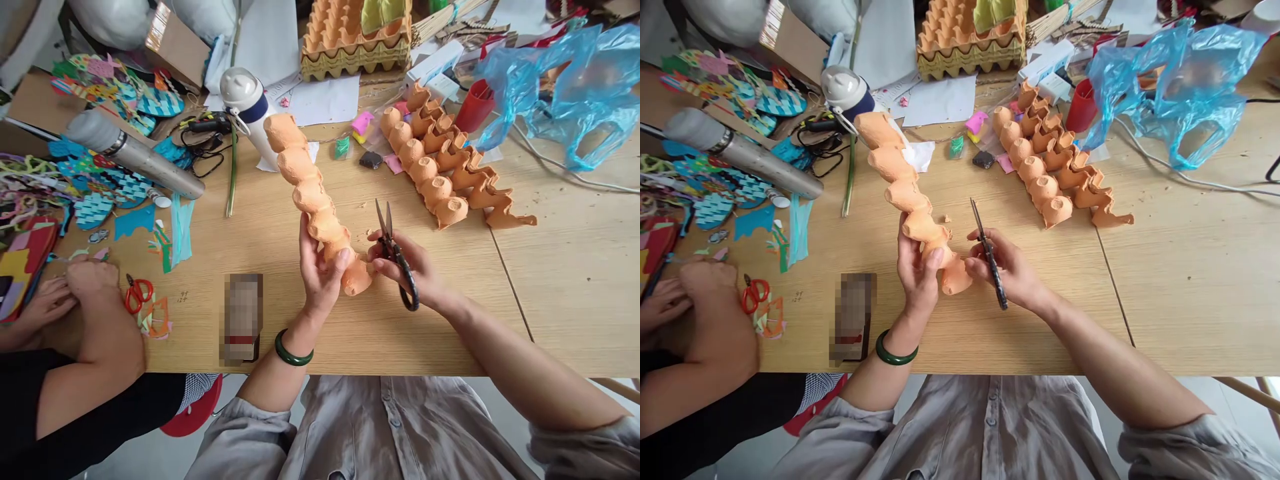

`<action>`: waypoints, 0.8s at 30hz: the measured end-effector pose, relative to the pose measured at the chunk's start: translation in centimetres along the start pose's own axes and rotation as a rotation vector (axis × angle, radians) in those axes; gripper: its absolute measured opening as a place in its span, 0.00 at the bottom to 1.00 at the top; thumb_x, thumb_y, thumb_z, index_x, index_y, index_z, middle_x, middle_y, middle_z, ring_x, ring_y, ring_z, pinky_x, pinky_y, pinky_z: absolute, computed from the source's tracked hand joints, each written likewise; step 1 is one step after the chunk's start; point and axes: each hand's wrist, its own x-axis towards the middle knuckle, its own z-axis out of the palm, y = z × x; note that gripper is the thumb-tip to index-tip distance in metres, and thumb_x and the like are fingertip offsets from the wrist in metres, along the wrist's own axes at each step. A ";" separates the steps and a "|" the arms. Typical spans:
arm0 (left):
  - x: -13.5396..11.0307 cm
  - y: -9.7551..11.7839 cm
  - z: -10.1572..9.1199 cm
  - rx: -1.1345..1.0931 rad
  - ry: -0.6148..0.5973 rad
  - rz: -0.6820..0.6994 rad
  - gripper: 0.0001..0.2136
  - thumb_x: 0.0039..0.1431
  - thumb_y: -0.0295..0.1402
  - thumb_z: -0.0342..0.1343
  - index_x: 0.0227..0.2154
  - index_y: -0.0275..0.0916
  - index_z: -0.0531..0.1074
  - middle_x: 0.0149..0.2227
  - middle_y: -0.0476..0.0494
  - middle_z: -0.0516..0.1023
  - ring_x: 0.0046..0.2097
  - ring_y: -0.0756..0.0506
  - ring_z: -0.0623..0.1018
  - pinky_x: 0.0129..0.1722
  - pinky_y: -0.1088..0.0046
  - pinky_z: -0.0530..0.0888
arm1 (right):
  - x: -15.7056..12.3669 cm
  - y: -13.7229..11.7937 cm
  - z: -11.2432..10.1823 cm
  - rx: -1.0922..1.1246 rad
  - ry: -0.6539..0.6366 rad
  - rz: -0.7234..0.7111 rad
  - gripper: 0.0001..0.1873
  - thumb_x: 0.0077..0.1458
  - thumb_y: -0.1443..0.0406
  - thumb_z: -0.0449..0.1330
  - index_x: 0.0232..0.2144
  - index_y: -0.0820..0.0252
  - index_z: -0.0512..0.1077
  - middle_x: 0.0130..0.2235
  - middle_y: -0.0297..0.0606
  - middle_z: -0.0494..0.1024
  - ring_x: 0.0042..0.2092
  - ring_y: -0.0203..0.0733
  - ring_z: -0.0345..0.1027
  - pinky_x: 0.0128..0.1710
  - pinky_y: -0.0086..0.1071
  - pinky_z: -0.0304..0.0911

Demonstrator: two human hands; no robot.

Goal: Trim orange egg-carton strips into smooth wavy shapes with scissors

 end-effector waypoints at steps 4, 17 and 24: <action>0.5 0.1 -0.6 0.031 0.118 0.020 0.29 0.63 0.46 0.61 0.65 0.48 0.66 0.65 0.41 0.72 0.65 0.36 0.72 0.64 0.56 0.69 | -0.2 -0.8 -0.6 -0.249 -0.080 -0.018 0.26 0.56 0.49 0.68 0.49 0.59 0.70 0.34 0.34 0.72 0.34 0.37 0.65 0.34 0.33 0.63; 0.7 1.0 -0.2 0.038 0.192 -0.010 0.21 0.65 0.50 0.56 0.55 0.44 0.72 0.54 0.40 0.80 0.57 0.38 0.78 0.59 0.60 0.72 | -0.9 0.4 0.2 -0.904 0.085 -0.417 0.19 0.56 0.68 0.59 0.51 0.59 0.70 0.34 0.36 0.78 0.31 0.39 0.69 0.32 0.32 0.63; 0.7 0.6 0.0 -0.011 0.156 -0.123 0.21 0.66 0.52 0.53 0.52 0.44 0.73 0.53 0.38 0.80 0.55 0.36 0.78 0.57 0.58 0.75 | 0.0 0.7 -0.7 -1.112 0.101 -0.639 0.18 0.59 0.71 0.56 0.51 0.60 0.71 0.35 0.39 0.80 0.38 0.44 0.75 0.35 0.34 0.68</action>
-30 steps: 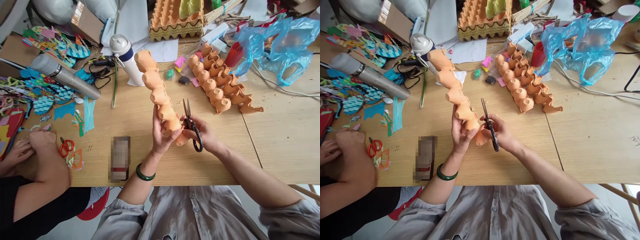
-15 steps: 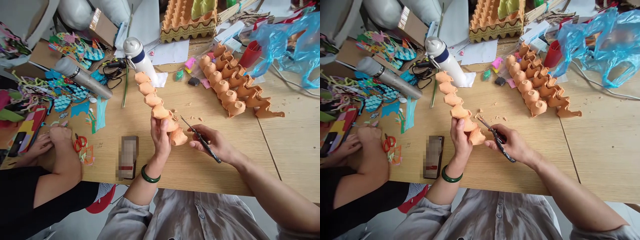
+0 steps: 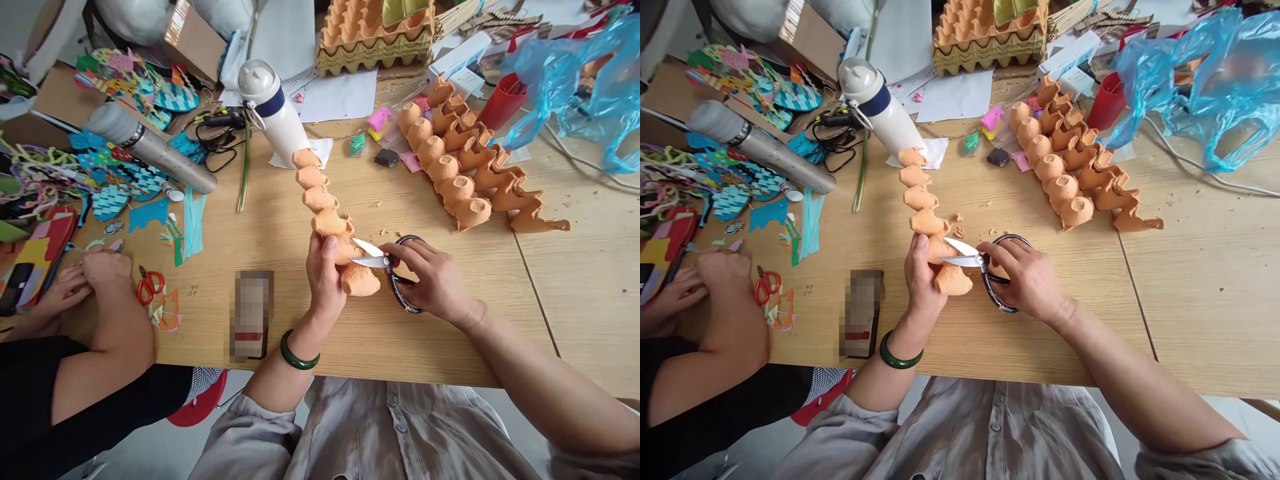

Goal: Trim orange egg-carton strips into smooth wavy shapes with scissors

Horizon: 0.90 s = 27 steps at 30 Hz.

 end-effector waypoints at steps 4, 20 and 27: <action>-0.1 -0.4 -0.1 -0.052 -0.061 -0.077 0.21 0.66 0.51 0.52 0.53 0.44 0.73 0.52 0.39 0.80 0.54 0.35 0.79 0.57 0.56 0.75 | 0.0 0.6 -0.2 -0.026 -0.041 -0.010 0.18 0.60 0.69 0.56 0.52 0.59 0.73 0.37 0.41 0.81 0.41 0.45 0.75 0.38 0.35 0.69; 0.2 -2.4 -0.6 -0.037 -0.067 -0.199 0.22 0.64 0.55 0.49 0.45 0.43 0.77 0.48 0.38 0.81 0.53 0.34 0.79 0.57 0.51 0.75 | -0.6 1.5 0.4 -0.201 -0.131 -0.042 0.19 0.66 0.66 0.54 0.56 0.55 0.76 0.38 0.41 0.81 0.40 0.42 0.72 0.31 0.32 0.61; 0.3 -2.6 -0.7 -0.052 -0.047 -0.226 0.23 0.64 0.54 0.49 0.47 0.42 0.75 0.49 0.37 0.79 0.55 0.35 0.78 0.57 0.54 0.75 | -1.1 1.2 0.8 -0.233 -0.115 -0.027 0.21 0.67 0.64 0.53 0.57 0.54 0.77 0.36 0.38 0.82 0.33 0.38 0.70 0.28 0.31 0.57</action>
